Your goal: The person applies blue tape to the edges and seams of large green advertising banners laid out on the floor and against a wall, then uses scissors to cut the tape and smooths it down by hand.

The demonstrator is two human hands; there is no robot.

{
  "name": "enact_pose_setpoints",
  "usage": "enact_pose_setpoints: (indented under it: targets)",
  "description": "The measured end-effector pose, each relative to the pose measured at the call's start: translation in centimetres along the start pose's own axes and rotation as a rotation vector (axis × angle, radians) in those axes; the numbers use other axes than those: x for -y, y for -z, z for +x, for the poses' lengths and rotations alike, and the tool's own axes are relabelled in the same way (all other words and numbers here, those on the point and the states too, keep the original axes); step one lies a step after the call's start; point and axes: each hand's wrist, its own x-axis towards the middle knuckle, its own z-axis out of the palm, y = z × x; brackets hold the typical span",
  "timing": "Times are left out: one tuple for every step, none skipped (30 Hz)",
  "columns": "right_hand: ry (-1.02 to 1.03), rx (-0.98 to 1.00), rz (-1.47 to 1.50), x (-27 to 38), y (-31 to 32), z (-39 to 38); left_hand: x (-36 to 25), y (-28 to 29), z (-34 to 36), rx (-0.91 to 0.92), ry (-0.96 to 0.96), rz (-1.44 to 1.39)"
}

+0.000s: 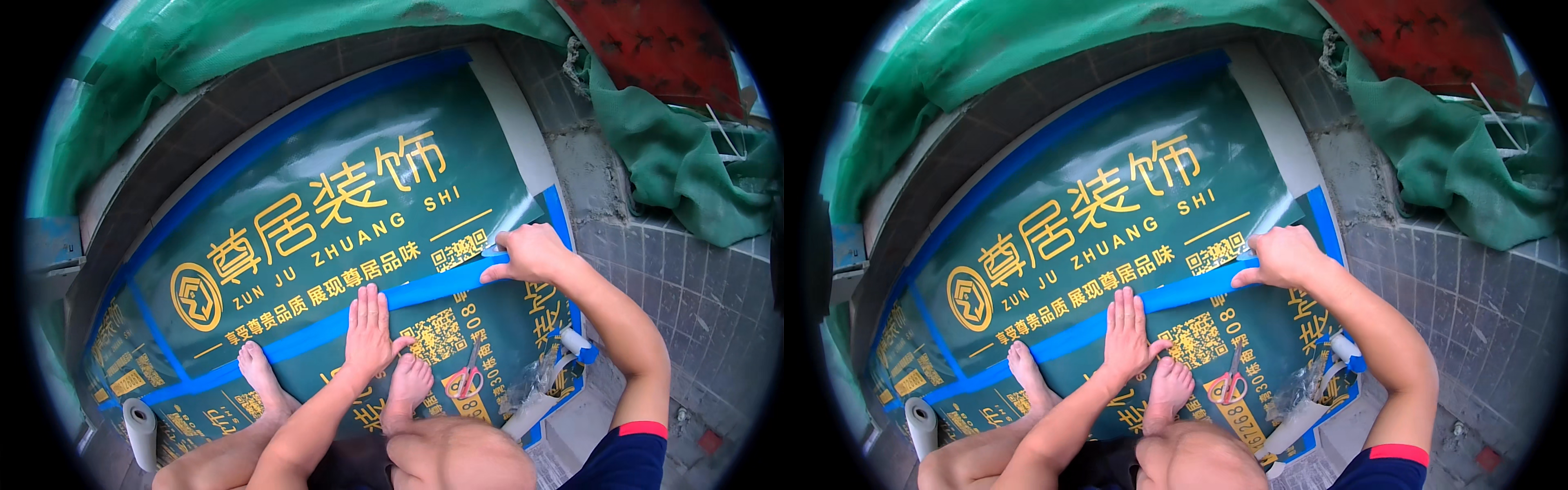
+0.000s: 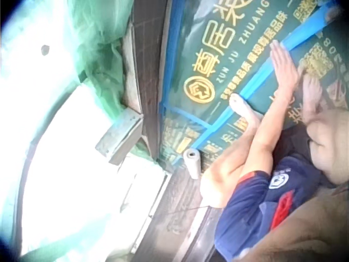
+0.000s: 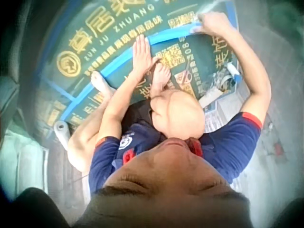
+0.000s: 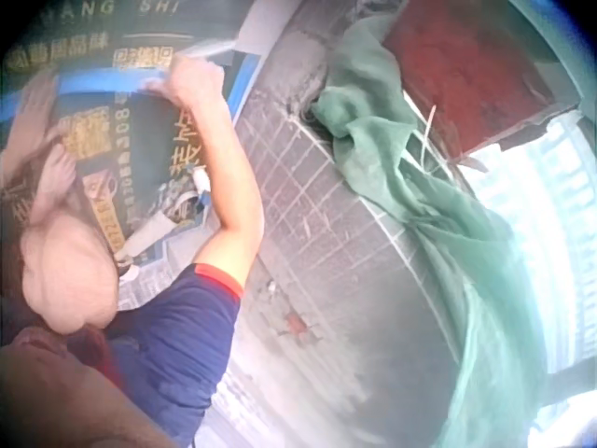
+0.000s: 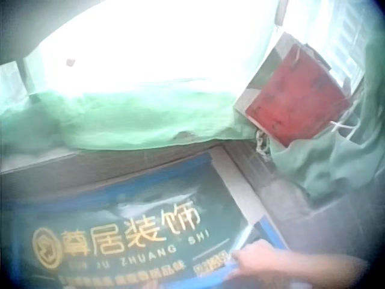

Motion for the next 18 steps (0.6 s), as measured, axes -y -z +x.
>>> enact_pose_setpoints:
  targets:
    - [0.033, -0.016, 0.039, -0.4, -0.5, -0.2, 0.0, 0.2, 0.7, 0.011, -0.029, 0.007]
    - [0.065, -0.031, 0.078, -1.1, -1.2, -0.4, -0.4, 0.3, 1.4, 0.015, -0.078, 0.023]
    - [0.098, -0.056, 0.113, -1.4, -1.4, -0.2, -0.7, 0.3, 2.4, 0.024, -0.116, 0.037]
    - [0.088, -0.002, 0.112, -1.1, -0.9, -0.4, -1.0, 0.3, 3.3, 0.033, -0.154, 0.05]
    - [0.101, 0.009, 0.127, -0.9, -0.5, -0.5, -1.2, 0.4, 4.2, 0.042, -0.191, 0.064]
    - [0.111, 0.024, 0.144, -0.8, -0.3, -0.6, -1.7, 0.7, 4.9, 0.054, -0.208, 0.101]
    - [0.117, 0.036, 0.161, -0.9, -0.2, -0.7, -2.0, 1.1, 5.6, 0.055, -0.244, 0.124]
    - [0.133, 0.066, 0.147, -1.1, -0.3, -0.7, -2.3, 1.4, 6.3, 0.055, -0.28, 0.148]
    - [0.144, 0.094, 0.132, -1.5, -0.2, -0.7, -2.8, 1.6, 7.2, 0.051, -0.32, 0.17]
    - [0.156, 0.122, 0.117, -1.9, -0.3, -0.7, -3.3, 1.9, 8.2, 0.039, -0.359, 0.18]
    - [0.184, 0.084, 0.151, -2.2, -0.8, -0.8, -3.7, 2.2, 8.9, 0.05, -0.383, 0.185]
    - [0.21, 0.044, 0.184, -2.2, -1.2, -0.8, -4.0, 2.5, 9.7, 0.058, -0.408, 0.19]
    - [0.235, 0.004, 0.217, -2.3, -1.5, -1.1, -4.3, 2.7, 10.3, 0.066, -0.433, 0.196]
    - [0.221, -0.027, 0.206, -2.3, -1.9, -1.4, -4.4, 2.8, 10.7, 0.078, -0.449, 0.202]
    - [0.175, -0.054, 0.139, -2.4, -1.5, -1.5, -4.4, 2.9, 10.9, 0.085, -0.463, 0.216]
    - [0.128, -0.079, 0.071, -2.5, -1.0, -1.5, -4.2, 3.0, 11.0, 0.093, -0.478, 0.23]
    - [0.083, -0.104, 0.004, -2.6, -0.5, -1.5, -4.0, 3.2, 11.2, 0.101, -0.491, 0.244]
    - [0.011, -0.081, -0.096, -2.8, 0.2, -1.4, -3.9, 3.3, 11.3, 0.104, -0.51, 0.24]
